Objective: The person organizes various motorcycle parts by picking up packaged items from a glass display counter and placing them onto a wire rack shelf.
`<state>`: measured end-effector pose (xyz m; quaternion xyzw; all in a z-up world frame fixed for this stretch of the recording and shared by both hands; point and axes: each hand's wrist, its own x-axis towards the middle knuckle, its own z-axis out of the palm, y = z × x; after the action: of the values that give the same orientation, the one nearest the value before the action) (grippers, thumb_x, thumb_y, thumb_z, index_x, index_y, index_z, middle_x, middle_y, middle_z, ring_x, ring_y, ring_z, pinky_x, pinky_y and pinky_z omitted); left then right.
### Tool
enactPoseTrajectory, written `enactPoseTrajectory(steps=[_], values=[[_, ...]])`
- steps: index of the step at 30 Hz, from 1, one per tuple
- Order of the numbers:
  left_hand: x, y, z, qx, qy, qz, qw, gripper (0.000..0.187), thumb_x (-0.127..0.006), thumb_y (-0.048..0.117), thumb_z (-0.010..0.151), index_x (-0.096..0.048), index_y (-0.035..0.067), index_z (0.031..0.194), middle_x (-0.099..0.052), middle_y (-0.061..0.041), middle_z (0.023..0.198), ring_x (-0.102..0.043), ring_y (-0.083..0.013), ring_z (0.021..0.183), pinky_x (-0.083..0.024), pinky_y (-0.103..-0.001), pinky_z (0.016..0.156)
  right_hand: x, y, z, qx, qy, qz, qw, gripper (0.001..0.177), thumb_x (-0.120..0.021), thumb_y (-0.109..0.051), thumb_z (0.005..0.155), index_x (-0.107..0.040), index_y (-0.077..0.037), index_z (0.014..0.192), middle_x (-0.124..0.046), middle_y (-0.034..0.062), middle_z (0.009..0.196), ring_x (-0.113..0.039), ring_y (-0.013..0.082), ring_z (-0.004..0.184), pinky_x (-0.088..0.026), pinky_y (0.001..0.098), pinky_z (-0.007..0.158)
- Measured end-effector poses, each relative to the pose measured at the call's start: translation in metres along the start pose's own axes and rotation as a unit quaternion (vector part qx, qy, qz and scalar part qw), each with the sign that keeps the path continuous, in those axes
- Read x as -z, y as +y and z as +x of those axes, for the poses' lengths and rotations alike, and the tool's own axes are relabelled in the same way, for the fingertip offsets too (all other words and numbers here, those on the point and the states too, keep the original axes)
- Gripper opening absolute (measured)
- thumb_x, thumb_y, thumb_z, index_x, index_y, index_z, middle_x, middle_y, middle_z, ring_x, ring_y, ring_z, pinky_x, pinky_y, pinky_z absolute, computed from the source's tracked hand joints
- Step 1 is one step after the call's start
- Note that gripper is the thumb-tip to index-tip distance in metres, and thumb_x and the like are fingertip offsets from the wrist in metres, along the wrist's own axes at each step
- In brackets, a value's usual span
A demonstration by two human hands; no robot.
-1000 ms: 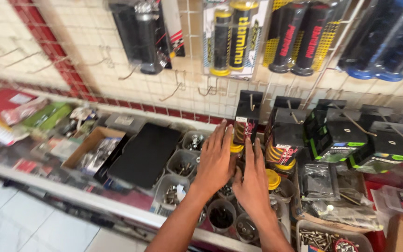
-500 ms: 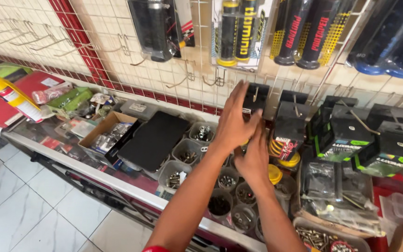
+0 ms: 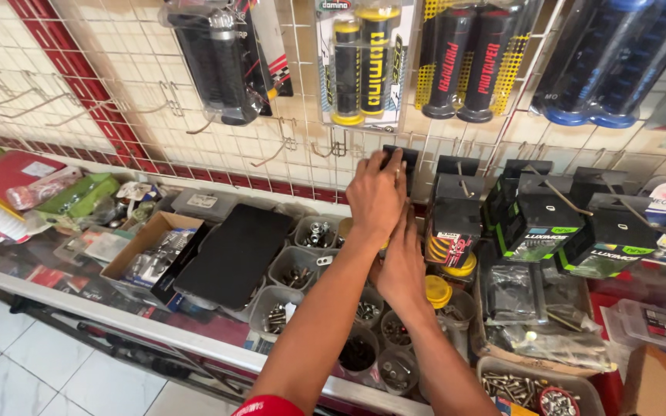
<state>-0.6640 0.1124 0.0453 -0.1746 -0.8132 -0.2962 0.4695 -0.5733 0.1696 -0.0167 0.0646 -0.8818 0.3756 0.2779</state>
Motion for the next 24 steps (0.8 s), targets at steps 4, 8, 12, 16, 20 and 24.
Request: enactPoseTrajectory(steps=[4, 8, 12, 16, 20, 24], values=[[-0.010, -0.003, 0.008, 0.025, 0.004, -0.019, 0.999, 0.019, -0.071, 0.016, 0.091, -0.080, 0.009, 0.107, -0.074, -0.009, 0.097, -0.068, -0.0322, 0.090, -0.056, -0.044, 0.074, -0.004, -0.002, 0.001, 0.006, 0.004, -0.009, 1.000, 0.115, -0.082, -0.014, 0.072, -0.009, 0.008, 0.157, -0.023, 0.0385, 0.157, -0.032, 0.0562, 0.141, -0.037, 0.0558, 0.111], [-0.020, -0.006, 0.015, 0.037, 0.000, -0.030, 0.999, 0.015, -0.073, 0.013, 0.087, -0.080, 0.008, 0.100, -0.074, -0.009, 0.096, -0.068, -0.0323, 0.090, -0.056, -0.044, 0.076, -0.003, -0.001, -0.002, 0.016, 0.003, -0.024, 1.000, 0.111, -0.081, -0.014, 0.074, -0.010, 0.007, 0.157, -0.023, 0.0382, 0.157, -0.032, 0.0561, 0.141, -0.037, 0.0551, 0.111], [-0.020, -0.007, 0.012, 0.047, 0.020, -0.048, 0.998, 0.016, -0.076, 0.013, 0.083, -0.079, 0.008, 0.099, -0.074, -0.009, 0.097, -0.067, -0.0319, 0.091, -0.055, -0.044, 0.078, 0.001, -0.005, -0.010, 0.048, 0.055, -0.058, 0.996, 0.100, -0.079, -0.009, 0.076, -0.020, 0.011, 0.154, -0.030, 0.0388, 0.153, -0.029, 0.0597, 0.141, -0.033, 0.0579, 0.113], [-0.015, -0.006, 0.011, 0.051, 0.015, -0.058, 0.997, 0.019, -0.076, 0.013, 0.083, -0.080, 0.008, 0.101, -0.073, -0.011, 0.102, -0.066, -0.0327, 0.094, -0.054, -0.044, 0.081, 0.020, -0.012, -0.032, 0.020, 0.101, -0.006, 0.995, 0.067, -0.071, -0.007, 0.087, -0.047, -0.005, 0.149, -0.051, 0.0232, 0.152, -0.049, 0.0427, 0.142, -0.044, 0.0465, 0.116], [-0.004, -0.002, 0.002, 0.044, 0.003, -0.058, 0.997, 0.022, -0.076, 0.015, 0.087, -0.078, 0.008, 0.107, -0.070, -0.011, 0.107, -0.064, -0.0325, 0.096, -0.054, -0.044, 0.083, 0.050, -0.013, -0.042, 0.070, 0.223, -0.123, 0.965, 0.057, -0.074, -0.002, 0.088, -0.059, -0.012, 0.142, -0.059, 0.0161, 0.145, -0.053, 0.0362, 0.135, -0.047, 0.0472, 0.114], [0.008, 0.003, -0.005, 0.035, 0.013, -0.068, 0.997, 0.026, -0.076, 0.018, 0.089, -0.077, 0.007, 0.112, -0.068, -0.009, 0.108, -0.063, -0.0323, 0.099, -0.054, -0.044, 0.084, 0.069, -0.018, -0.036, 0.105, 0.263, -0.208, 0.936, 0.067, -0.077, -0.005, 0.080, -0.054, -0.006, 0.142, -0.042, 0.0275, 0.151, -0.044, 0.0499, 0.137, -0.041, 0.0577, 0.112]])
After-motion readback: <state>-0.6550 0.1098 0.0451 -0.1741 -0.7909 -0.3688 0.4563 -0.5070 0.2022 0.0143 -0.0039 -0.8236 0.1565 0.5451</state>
